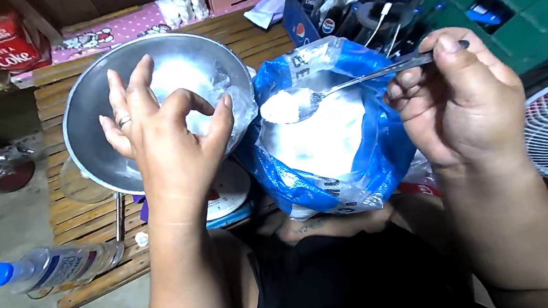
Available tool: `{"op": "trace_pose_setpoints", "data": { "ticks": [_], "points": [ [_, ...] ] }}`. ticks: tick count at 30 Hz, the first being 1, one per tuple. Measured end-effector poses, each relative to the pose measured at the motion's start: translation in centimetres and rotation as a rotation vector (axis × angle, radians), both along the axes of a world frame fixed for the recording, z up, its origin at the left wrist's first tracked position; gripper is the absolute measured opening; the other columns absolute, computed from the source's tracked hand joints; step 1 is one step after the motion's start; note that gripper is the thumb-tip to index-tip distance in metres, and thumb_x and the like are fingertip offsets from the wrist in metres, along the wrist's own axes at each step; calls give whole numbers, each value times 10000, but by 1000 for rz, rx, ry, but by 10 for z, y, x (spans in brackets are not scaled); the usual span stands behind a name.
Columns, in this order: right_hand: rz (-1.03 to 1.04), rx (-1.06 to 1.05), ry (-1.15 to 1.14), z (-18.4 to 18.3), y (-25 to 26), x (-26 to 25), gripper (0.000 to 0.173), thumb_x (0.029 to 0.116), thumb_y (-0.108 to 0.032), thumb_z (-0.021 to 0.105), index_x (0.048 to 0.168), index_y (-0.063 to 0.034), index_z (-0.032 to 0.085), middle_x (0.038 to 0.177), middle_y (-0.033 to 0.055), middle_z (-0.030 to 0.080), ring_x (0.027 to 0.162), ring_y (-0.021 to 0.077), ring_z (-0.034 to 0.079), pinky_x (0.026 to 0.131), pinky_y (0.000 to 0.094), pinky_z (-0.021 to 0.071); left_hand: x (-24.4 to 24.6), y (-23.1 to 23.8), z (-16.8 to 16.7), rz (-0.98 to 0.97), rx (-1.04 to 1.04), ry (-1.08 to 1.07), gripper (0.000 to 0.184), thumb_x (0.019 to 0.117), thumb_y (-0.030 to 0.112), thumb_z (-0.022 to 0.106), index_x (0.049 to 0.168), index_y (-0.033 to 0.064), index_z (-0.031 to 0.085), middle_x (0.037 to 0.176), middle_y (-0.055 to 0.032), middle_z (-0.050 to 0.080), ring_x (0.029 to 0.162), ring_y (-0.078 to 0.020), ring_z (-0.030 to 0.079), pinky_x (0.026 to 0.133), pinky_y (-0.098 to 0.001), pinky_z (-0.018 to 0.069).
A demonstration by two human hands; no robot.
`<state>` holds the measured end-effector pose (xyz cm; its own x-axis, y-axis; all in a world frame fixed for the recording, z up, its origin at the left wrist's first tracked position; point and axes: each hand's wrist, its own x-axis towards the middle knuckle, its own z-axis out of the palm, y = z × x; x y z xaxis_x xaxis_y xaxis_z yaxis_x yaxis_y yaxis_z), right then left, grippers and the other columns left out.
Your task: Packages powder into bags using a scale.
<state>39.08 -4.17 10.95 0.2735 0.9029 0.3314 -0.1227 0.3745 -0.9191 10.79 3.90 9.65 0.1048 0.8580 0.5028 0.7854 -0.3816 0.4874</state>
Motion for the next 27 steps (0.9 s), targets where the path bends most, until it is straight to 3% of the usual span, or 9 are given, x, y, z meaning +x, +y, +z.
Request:
{"op": "trace_pose_setpoints", "data": {
  "ticks": [11, 21, 27],
  "points": [
    [24, 112, -190, 16, 13, -32, 124, 1101, -149, 420, 1106, -162, 543, 865, -92, 685, 790, 37, 686, 826, 234, 591, 0, 0, 0, -70, -50, 8, 261, 935, 392, 611, 913, 167, 741, 1547, -168, 479, 1527, -434, 253, 1158, -737, 113],
    [42, 280, -495, 27, 27, -53, 63, 1060, -92, 517, 1120, -108, 508, 918, -103, 663, 824, 20, 677, 793, 230, 603, 0, 1, 0, -161, -23, -89, 269, 951, 370, 606, 893, 141, 737, 1519, -147, 512, 1517, -387, 296, 1193, -658, 168],
    [25, 429, -829, 27, 37, -72, 192, 1043, -115, 558, 1111, 64, 564, 958, 56, 661, 854, 29, 658, 786, 213, 583, 0, 0, 2, -188, -24, -123, 256, 951, 362, 614, 902, 144, 738, 1515, -134, 518, 1516, -357, 306, 1190, -623, 199]
  ]
}}
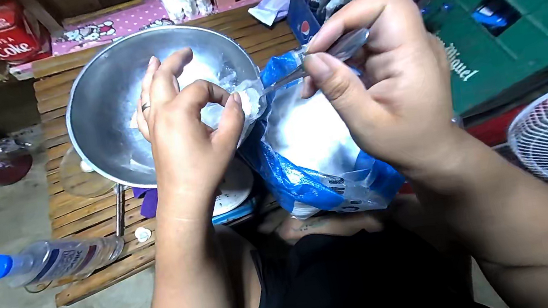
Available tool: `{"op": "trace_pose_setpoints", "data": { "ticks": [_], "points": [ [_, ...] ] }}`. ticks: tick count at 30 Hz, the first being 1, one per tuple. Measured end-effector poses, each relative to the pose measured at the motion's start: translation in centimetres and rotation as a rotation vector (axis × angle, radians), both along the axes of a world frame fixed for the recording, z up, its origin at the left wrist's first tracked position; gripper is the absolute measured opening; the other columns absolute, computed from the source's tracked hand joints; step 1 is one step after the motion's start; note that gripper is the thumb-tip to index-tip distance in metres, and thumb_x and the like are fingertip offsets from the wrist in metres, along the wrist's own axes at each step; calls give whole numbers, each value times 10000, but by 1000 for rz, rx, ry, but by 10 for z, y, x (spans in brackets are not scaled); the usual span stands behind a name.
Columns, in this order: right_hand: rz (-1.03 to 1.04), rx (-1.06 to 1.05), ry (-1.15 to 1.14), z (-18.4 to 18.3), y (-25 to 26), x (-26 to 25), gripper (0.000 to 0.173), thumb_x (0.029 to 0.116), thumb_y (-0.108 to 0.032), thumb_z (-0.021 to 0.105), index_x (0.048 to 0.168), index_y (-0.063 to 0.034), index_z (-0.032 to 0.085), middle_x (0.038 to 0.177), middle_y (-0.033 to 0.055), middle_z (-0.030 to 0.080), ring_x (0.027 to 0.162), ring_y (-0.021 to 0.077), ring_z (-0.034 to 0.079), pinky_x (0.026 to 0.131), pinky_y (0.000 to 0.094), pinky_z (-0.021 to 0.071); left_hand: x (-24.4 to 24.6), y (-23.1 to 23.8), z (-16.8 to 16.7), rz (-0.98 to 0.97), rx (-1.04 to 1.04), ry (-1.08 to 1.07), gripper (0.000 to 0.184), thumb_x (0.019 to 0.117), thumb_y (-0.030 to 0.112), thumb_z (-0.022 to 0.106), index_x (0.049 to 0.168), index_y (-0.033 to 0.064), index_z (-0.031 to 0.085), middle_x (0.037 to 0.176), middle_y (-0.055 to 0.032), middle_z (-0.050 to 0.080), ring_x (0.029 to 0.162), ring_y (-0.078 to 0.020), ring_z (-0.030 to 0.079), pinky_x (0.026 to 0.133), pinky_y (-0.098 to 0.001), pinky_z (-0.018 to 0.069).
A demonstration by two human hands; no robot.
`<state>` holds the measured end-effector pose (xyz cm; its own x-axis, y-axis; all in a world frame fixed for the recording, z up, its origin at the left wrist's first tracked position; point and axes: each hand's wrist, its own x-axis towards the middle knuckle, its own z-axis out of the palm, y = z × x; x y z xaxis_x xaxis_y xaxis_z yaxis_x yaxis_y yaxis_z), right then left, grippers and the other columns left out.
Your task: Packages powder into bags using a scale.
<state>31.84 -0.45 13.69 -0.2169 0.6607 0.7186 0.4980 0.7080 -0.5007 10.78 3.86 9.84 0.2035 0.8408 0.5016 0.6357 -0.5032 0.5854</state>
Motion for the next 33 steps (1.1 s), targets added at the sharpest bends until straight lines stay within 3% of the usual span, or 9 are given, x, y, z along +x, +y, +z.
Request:
{"op": "trace_pose_setpoints", "data": {
  "ticks": [6, 8, 11, 15, 18, 21, 24, 28, 33],
  "points": [
    [-107, 204, -254, 1, -7, 10, 222, 1070, -156, 515, 1135, 37, 605, 942, 115, 694, 879, 113, 645, 848, 307, 515, -1, 1, -1, 24, -5, 8, 261, 961, 373, 609, 912, 149, 734, 1507, -140, 520, 1509, -352, 317, 1179, -626, 212],
    [-79, 201, -198, 2, -9, 18, 216, 1076, -149, 506, 1136, 44, 583, 966, 88, 665, 888, 58, 628, 836, 249, 532, 0, 3, -2, 29, -1, 17, 267, 960, 379, 603, 908, 153, 736, 1503, -139, 526, 1506, -358, 322, 1177, -636, 204],
    [-69, 125, -27, 3, -18, 35, 146, 1085, -140, 493, 1156, -22, 540, 1072, -35, 649, 925, -23, 637, 823, 202, 572, 1, 3, -3, 22, -3, 34, 277, 953, 380, 596, 906, 148, 740, 1495, -141, 537, 1500, -367, 335, 1181, -655, 192],
    [-111, 49, 288, -9, -25, 63, 105, 1066, -104, 492, 1164, -133, 518, 1045, -138, 623, 842, 1, 649, 780, 226, 587, 3, 2, -3, 7, -16, 64, 271, 952, 372, 597, 901, 145, 736, 1489, -137, 544, 1497, -361, 346, 1187, -659, 170],
    [-195, -57, 304, -32, -28, 86, 93, 1083, -151, 470, 1170, -169, 497, 1003, -163, 625, 847, -22, 637, 805, 206, 565, 3, 1, -2, 9, -25, 88, 282, 953, 381, 585, 905, 146, 734, 1492, -142, 541, 1501, -366, 340, 1181, -676, 162],
    [-338, -169, 58, -65, -27, 107, 208, 1104, -199, 429, 1183, -34, 529, 936, -55, 634, 829, -19, 623, 797, 207, 546, 3, 1, -1, 15, -28, 103, 287, 958, 387, 587, 922, 144, 736, 1489, -145, 543, 1498, -364, 346, 1175, -669, 178],
    [-480, -226, -212, -88, -26, 113, 318, 1110, -219, 407, 1182, 38, 580, 883, 107, 650, 788, 119, 630, 761, 297, 543, 3, 1, 0, 13, -23, 109, 291, 962, 390, 582, 934, 144, 735, 1468, -141, 564, 1487, -360, 364, 1164, -672, 187],
    [-548, -217, -362, -105, -19, 117, 327, 1104, -215, 399, 1157, 32, 606, 884, 171, 667, 844, 304, 669, 840, 488, 538, 3, 0, 0, 9, -18, 121, 317, 967, 406, 581, 946, 126, 728, 1444, -152, 582, 1475, -373, 382, 1154, -671, 205],
    [-538, -267, -459, -116, -15, 109, 341, 1091, -209, 401, 1131, 40, 631, 907, 199, 694, 894, 379, 694, 898, 565, 523, 1, 1, -1, 8, -19, 117, 318, 964, 409, 585, 957, 127, 731, 1443, -154, 581, 1471, -373, 386, 1151, -673, 203]
  ]
}}
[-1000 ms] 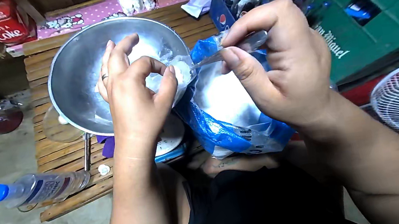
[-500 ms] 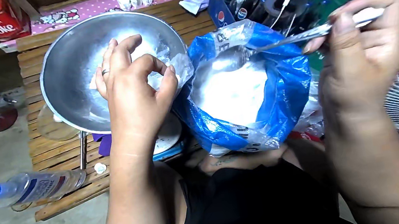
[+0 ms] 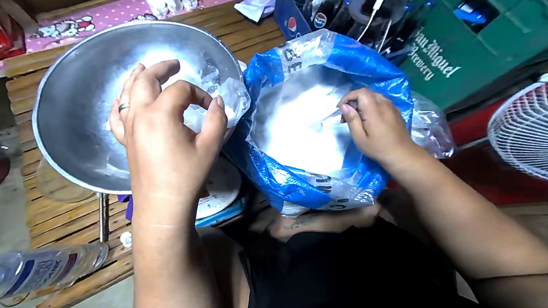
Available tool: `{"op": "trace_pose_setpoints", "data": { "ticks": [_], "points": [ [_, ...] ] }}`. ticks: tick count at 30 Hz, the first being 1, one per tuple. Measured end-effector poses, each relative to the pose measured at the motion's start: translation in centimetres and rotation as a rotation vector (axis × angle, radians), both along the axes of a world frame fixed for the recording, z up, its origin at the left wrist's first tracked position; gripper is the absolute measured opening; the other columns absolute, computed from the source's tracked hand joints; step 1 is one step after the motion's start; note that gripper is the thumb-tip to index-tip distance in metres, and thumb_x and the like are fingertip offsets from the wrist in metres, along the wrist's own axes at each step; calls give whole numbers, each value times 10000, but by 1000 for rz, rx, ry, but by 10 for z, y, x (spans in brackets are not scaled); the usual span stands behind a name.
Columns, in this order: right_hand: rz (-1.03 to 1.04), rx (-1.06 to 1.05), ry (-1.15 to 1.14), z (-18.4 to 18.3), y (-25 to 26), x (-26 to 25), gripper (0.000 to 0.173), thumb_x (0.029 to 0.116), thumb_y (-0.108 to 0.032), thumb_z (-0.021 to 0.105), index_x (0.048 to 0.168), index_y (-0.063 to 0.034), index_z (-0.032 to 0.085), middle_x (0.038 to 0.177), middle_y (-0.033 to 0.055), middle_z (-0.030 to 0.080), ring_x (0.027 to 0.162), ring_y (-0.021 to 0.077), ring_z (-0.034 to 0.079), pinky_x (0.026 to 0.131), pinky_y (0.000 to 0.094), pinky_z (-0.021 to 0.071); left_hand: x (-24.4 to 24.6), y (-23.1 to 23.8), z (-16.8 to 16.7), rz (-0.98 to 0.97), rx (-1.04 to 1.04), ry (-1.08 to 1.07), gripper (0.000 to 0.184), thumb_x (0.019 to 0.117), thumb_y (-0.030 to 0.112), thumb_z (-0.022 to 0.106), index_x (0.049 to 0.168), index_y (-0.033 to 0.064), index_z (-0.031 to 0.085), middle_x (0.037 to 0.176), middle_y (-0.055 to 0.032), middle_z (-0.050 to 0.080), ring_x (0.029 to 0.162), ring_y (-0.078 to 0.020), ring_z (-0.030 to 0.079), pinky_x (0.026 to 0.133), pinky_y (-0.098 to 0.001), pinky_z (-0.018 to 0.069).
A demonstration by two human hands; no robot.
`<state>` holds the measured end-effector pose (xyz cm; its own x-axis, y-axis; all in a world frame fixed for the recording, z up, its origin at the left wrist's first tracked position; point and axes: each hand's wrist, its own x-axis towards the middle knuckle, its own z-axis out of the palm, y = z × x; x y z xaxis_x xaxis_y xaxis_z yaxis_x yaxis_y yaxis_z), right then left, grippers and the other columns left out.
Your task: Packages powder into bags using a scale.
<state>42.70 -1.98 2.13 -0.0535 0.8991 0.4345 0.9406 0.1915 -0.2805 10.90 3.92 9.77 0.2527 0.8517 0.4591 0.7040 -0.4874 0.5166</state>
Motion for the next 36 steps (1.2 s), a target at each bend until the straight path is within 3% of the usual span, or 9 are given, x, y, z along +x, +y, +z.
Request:
{"op": "trace_pose_setpoints", "data": {
  "ticks": [5, 8, 13, 21, 27, 36],
  "points": [
    [17, -104, 145, -15, 1, -12, 308, 1084, -205, 421, 1145, 20, 623, 842, 135, 676, 813, 304, 678, 805, 510, 549, 0, 0, 0, -2, 1, -1, 308, 964, 402, 585, 961, 129, 730, 1439, -152, 584, 1468, -367, 392, 1149, -673, 203],
    [-40, -141, 302, -14, -1, -13, 293, 1094, -217, 415, 1164, 3, 596, 828, 89, 659, 749, 177, 634, 726, 386, 538, 0, 0, 0, -2, 4, 9, 301, 967, 398, 590, 966, 131, 729, 1441, -153, 582, 1462, -365, 401, 1155, -661, 216],
    [-148, -199, 645, -21, 1, 0, 275, 1095, -218, 414, 1198, -15, 569, 843, -4, 646, 768, 23, 618, 780, 253, 527, 0, 0, 0, -5, 9, 1, 288, 959, 385, 607, 968, 126, 733, 1439, -172, 581, 1460, -377, 402, 1143, -679, 208],
    [-264, -217, 1208, -27, 3, 18, 141, 1107, -173, 415, 1178, -90, 504, 776, -78, 609, 688, 10, 627, 724, 195, 549, 1, 0, 0, 13, -2, 14, 293, 948, 411, 609, 986, 149, 734, 1445, -153, 578, 1469, -385, 387, 1132, -717, 190],
    [-190, -144, 1356, -8, -2, 20, 128, 1110, -159, 388, 1121, -147, 515, 775, -97, 628, 702, 19, 652, 754, 207, 575, 0, 0, 0, 22, 13, 1, 305, 939, 445, 619, 994, 171, 740, 1452, -143, 574, 1474, -392, 372, 1129, -723, 181],
    [134, 7, 1379, 63, -12, -7, 227, 1105, -176, 363, 1067, -183, 587, 815, -86, 664, 753, 42, 663, 794, 237, 580, 2, -1, 0, 73, 24, 22, 349, 938, 494, 611, 987, 177, 748, 1456, -166, 566, 1485, -425, 342, 1129, -746, 143]
  ]
}}
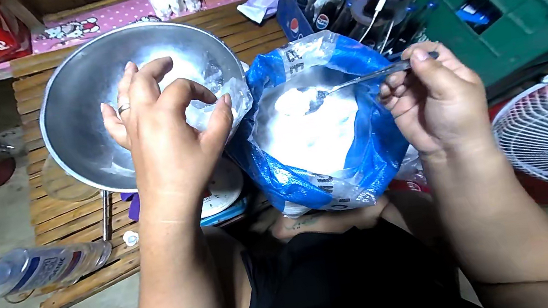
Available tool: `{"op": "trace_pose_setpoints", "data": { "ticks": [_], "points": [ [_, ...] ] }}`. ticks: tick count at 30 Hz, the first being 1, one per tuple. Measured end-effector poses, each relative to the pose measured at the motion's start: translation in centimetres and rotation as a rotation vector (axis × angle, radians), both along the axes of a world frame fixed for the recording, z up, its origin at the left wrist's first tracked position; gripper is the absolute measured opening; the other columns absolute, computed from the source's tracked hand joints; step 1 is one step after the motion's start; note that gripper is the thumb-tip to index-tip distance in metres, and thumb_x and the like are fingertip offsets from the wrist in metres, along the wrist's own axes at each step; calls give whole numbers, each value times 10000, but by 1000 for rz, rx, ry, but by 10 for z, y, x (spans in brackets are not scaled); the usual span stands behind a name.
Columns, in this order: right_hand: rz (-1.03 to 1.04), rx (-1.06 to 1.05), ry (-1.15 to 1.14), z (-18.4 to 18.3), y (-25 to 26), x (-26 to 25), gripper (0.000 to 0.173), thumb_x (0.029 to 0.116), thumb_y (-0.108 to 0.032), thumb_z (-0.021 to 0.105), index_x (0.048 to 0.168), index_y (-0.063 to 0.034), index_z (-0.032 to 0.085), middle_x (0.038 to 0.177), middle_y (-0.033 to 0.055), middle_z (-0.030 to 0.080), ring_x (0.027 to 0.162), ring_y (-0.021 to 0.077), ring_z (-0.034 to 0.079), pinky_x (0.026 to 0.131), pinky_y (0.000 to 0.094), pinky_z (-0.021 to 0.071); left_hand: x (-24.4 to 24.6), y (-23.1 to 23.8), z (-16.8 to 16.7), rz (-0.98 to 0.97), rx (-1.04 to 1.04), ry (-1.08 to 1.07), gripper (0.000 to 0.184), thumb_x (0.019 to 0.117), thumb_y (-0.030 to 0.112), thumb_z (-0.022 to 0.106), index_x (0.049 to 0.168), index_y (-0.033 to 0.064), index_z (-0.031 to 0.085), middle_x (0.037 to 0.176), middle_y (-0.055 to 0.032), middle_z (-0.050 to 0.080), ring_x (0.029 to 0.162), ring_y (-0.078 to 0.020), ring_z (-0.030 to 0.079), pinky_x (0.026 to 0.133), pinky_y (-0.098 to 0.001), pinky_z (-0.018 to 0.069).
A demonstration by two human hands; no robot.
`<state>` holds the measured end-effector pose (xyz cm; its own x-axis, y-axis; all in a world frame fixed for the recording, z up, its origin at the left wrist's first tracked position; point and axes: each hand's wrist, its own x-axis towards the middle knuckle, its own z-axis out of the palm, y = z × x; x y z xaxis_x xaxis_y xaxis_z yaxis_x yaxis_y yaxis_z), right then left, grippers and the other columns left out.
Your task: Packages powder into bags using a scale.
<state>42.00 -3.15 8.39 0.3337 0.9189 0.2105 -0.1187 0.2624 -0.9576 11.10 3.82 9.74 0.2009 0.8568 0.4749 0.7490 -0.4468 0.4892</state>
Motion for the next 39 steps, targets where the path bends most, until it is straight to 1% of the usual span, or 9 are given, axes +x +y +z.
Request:
{"op": "trace_pose_setpoints", "data": {
  "ticks": [4, 8, 14, 21, 26, 31, 34, 36, 39],
  "points": [
    [44, 78, -12, 22, 1, -19, 217, 1103, -173, 373, 1075, -174, 588, 814, -75, 662, 753, 55, 665, 791, 247, 582, 2, 0, -1, 23, 5, 31, 348, 946, 483, 610, 975, 164, 748, 1456, -171, 564, 1486, -433, 338, 1135, -753, 133],
    [69, 110, -18, 33, 6, -34, 206, 1099, -163, 380, 1073, -167, 584, 818, -69, 669, 755, 62, 673, 795, 253, 591, 2, 0, -2, 19, 29, 34, 292, 955, 415, 616, 961, 156, 752, 1462, -166, 565, 1483, -433, 347, 1136, -749, 140],
    [96, 152, -118, 41, 11, -50, 160, 1100, -141, 384, 1084, -153, 542, 817, -69, 669, 742, 57, 676, 793, 247, 594, 3, 1, -1, 15, 27, 11, 268, 952, 389, 618, 930, 158, 753, 1451, -145, 580, 1480, -414, 362, 1141, -735, 162],
    [117, 216, -246, 46, 19, -65, 81, 1086, -118, 440, 1101, -140, 517, 847, -79, 662, 765, 60, 680, 808, 269, 601, 4, 1, -2, -2, 35, -2, 268, 959, 380, 597, 912, 160, 742, 1461, -126, 577, 1485, -401, 361, 1156, -716, 166],
    [139, 331, -464, 53, 31, -79, 54, 1060, -90, 508, 1113, -90, 504, 890, -81, 646, 785, 35, 672, 784, 258, 610, 4, 0, -2, -19, 51, -25, 267, 964, 371, 597, 914, 155, 746, 1454, -124, 583, 1486, -391, 363, 1160, -716, 163],
    [172, 416, -670, 55, 42, -101, 127, 1040, -91, 562, 1104, 18, 549, 913, 6, 645, 792, 30, 652, 736, 219, 589, 4, 1, -2, -39, 81, -68, 261, 967, 355, 616, 909, 142, 754, 1449, -120, 588, 1491, -370, 363, 1178, -702, 151],
    [143, 498, -934, 58, 41, -104, 193, 1046, -128, 550, 1125, 43, 593, 943, 55, 678, 860, 51, 657, 794, 236, 571, 3, 1, 0, -41, 111, -93, 267, 975, 352, 610, 919, 135, 756, 1435, -131, 596, 1485, -376, 367, 1181, -684, 164],
    [98, 565, -1105, 62, 36, -100, 229, 1060, -152, 519, 1140, 38, 619, 944, 82, 693, 896, 100, 649, 841, 296, 540, 2, 1, 0, -32, 121, -104, 273, 981, 356, 608, 933, 133, 758, 1426, -140, 600, 1476, -379, 378, 1176, -681, 175],
    [75, 633, -1194, 65, 30, -90, 234, 1074, -153, 497, 1142, 37, 617, 949, 102, 687, 910, 119, 646, 860, 314, 528, 1, 2, -1, -18, 98, -102, 269, 978, 359, 607, 930, 140, 756, 1425, -132, 601, 1475, -372, 383, 1177, -682, 176]
  ]
}}
